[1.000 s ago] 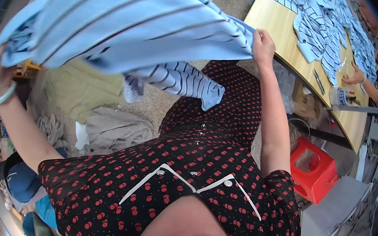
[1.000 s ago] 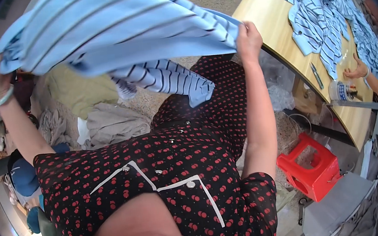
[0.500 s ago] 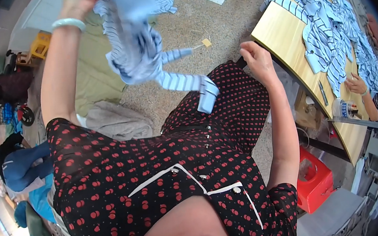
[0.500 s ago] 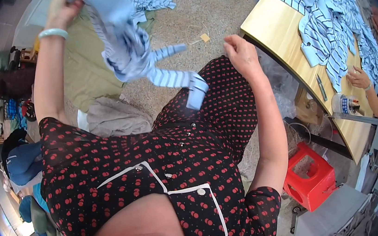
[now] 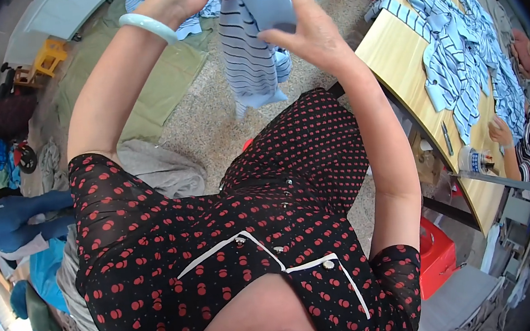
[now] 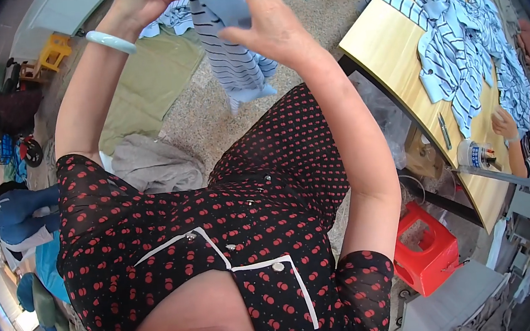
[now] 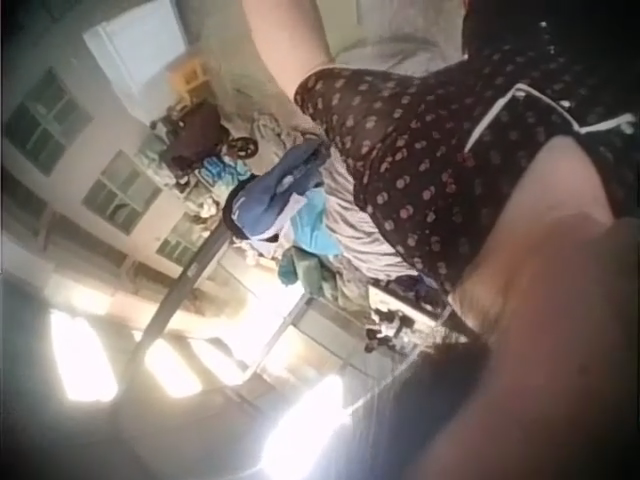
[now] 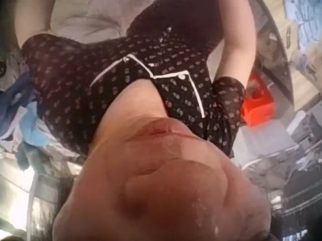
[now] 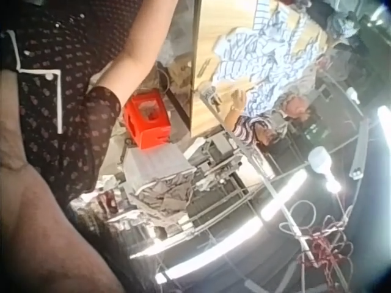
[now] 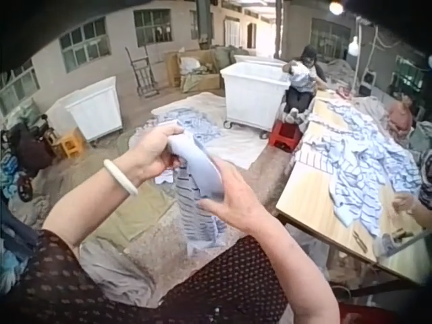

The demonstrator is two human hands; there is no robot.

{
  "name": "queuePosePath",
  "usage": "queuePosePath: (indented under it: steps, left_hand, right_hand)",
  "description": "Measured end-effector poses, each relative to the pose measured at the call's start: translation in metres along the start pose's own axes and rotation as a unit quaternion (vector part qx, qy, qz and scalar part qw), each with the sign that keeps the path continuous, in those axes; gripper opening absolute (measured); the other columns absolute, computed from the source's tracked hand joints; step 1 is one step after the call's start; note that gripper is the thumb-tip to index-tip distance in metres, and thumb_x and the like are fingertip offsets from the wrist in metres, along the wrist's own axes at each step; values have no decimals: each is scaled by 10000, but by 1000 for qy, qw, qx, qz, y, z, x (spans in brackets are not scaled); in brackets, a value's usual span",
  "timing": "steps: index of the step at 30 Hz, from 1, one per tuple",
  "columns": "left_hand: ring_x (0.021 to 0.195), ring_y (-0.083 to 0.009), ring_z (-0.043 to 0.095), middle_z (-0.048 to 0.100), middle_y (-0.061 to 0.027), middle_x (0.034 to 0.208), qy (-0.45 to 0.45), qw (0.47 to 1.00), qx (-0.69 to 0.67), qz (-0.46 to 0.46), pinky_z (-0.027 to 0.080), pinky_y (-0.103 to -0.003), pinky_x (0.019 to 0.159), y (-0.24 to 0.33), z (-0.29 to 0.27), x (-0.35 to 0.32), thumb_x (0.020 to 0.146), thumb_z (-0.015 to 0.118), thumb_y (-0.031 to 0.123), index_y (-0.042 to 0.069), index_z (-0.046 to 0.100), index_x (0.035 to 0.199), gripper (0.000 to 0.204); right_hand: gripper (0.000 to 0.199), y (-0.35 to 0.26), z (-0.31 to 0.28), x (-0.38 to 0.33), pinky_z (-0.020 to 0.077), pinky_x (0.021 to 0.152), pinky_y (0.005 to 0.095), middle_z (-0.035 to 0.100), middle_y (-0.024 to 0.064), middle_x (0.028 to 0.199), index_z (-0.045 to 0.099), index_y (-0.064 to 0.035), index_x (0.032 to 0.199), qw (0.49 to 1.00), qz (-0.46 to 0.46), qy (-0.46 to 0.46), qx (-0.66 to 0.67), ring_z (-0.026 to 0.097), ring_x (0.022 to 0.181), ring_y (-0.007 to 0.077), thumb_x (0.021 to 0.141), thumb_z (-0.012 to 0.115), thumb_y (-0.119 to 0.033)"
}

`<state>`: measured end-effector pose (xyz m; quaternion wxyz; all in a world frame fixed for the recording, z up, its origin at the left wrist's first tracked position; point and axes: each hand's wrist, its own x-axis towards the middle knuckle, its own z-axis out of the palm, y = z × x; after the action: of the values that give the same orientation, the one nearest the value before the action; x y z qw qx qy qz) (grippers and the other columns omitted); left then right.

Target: Folding blue and white striped garments at a workbench.

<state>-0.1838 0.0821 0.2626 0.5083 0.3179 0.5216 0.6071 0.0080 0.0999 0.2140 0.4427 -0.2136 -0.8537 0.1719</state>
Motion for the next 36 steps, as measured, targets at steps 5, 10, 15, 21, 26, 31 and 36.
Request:
queuePosePath:
  steps: [5, 10, 15, 21, 26, 31, 36]
  left_hand:
    - [455, -178, 507, 539, -68, 568, -116, 941, 308, -85, 402, -302, 383, -49, -34, 39, 787, 458, 166, 45, 565, 708, 179]
    - [606, -157, 570, 610, -67, 669, -178, 772, 554, 257, 450, -303, 543, -44, -39, 38, 725, 480, 123, 33, 623, 728, 169]
    - [674, -110, 551, 622, -55, 711, -233, 803, 496, 234, 447, -263, 617, -11, -1, 4, 721, 518, 115, 11, 633, 828, 189]
    - [651, -93, 525, 611, -36, 695, -153, 869, 444, 158, 429, -243, 588, 1, 0, 9, 716, 554, 144, 17, 637, 862, 211]
    - [615, -97, 533, 614, -44, 667, -233, 854, 424, 189, 436, -249, 563, -24, 8, 17, 705, 555, 163, 12, 644, 814, 206]
    - [582, -95, 530, 608, -59, 633, -137, 856, 461, 190, 440, -257, 554, -19, -8, 13, 683, 574, 195, 18, 646, 787, 218]
    - [777, -349, 555, 587, -161, 777, -89, 638, 727, 238, 449, -405, 658, -41, -65, 23, 636, 600, 180, 39, 571, 843, 251]
  right_hand:
    - [216, 63, 48, -32, 451, 691, 428, 580, 222, 792, 568, -41, 872, 961, 150, -212, -96, 547, 791, 388, 742, 549, -212]
    - [263, 44, 17, 20, 463, 676, 333, 605, 170, 775, 571, -109, 1033, 982, 74, -163, -62, 605, 732, 246, 786, 516, -180]
    - [279, -5, -15, 13, 445, 694, 264, 595, 38, 821, 559, 19, 1004, 954, 52, -254, 148, 533, 743, 101, 747, 597, -86]
    - [465, 35, -12, -11, 438, 774, 301, 564, 133, 964, 488, 10, 1088, 992, 117, -29, -45, 551, 872, 199, 699, 676, -164]
    - [359, 42, 34, -5, 443, 778, 291, 559, 120, 1000, 474, 36, 1068, 997, -34, 17, -65, 555, 888, 206, 768, 569, -135]
    - [409, 58, 80, -54, 453, 750, 354, 608, 132, 871, 504, -8, 1062, 941, 246, -226, -54, 582, 774, 262, 752, 593, -260]
    - [282, 92, 24, -30, 472, 697, 311, 614, 102, 864, 528, 0, 1051, 868, 443, -135, 176, 596, 756, 189, 816, 464, -143]
